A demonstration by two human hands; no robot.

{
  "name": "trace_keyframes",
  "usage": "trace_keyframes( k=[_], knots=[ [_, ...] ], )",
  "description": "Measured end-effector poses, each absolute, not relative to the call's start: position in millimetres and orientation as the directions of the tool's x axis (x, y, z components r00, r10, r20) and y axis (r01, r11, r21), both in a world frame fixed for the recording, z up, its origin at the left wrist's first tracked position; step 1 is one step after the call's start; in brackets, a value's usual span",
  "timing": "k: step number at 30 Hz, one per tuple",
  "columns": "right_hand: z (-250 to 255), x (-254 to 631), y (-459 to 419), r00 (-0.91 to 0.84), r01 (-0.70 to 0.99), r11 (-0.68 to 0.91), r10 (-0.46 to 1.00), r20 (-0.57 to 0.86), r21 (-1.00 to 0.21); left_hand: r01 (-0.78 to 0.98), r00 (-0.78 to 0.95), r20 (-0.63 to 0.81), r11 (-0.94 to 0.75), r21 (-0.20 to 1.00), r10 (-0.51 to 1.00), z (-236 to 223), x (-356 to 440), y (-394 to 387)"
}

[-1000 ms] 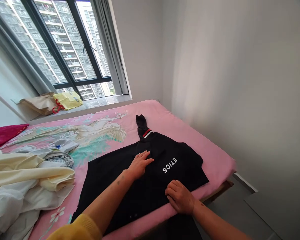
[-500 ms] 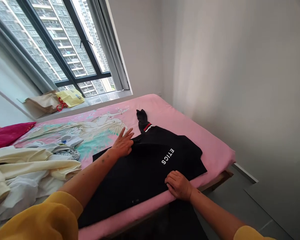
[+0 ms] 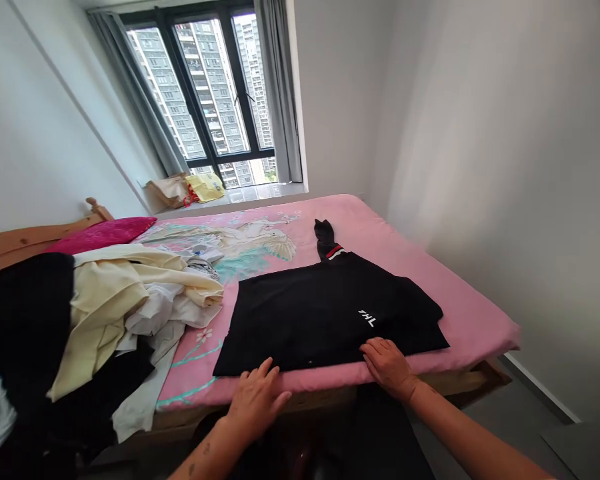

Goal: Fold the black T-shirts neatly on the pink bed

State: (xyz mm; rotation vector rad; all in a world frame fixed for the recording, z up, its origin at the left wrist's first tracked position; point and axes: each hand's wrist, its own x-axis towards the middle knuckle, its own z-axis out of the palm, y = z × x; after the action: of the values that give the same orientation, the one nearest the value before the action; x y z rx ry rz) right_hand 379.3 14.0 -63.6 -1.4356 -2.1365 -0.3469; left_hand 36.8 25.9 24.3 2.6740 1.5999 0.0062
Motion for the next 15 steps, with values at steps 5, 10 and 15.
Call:
trace_keyframes(
  k=[5, 10, 15],
  knots=[
    [-74, 377, 5, -0.291, 0.926, 0.375, 0.784, 0.548, -0.045, 0.936, 0.236, 0.175, -0.272, 0.223, 0.956, 4, 38, 23],
    [-80, 372, -4, -0.226, 0.954, 0.294, 0.823, 0.521, -0.050, 0.878, 0.043, 0.312, -0.185, 0.442, 0.949, 6, 65, 58],
    [-83, 373, -11, -0.245, 0.955, 0.297, 0.817, 0.522, -0.018, 0.413, -0.251, 0.051, 0.059, 0.909, 0.967, 10, 64, 85]
  ],
)
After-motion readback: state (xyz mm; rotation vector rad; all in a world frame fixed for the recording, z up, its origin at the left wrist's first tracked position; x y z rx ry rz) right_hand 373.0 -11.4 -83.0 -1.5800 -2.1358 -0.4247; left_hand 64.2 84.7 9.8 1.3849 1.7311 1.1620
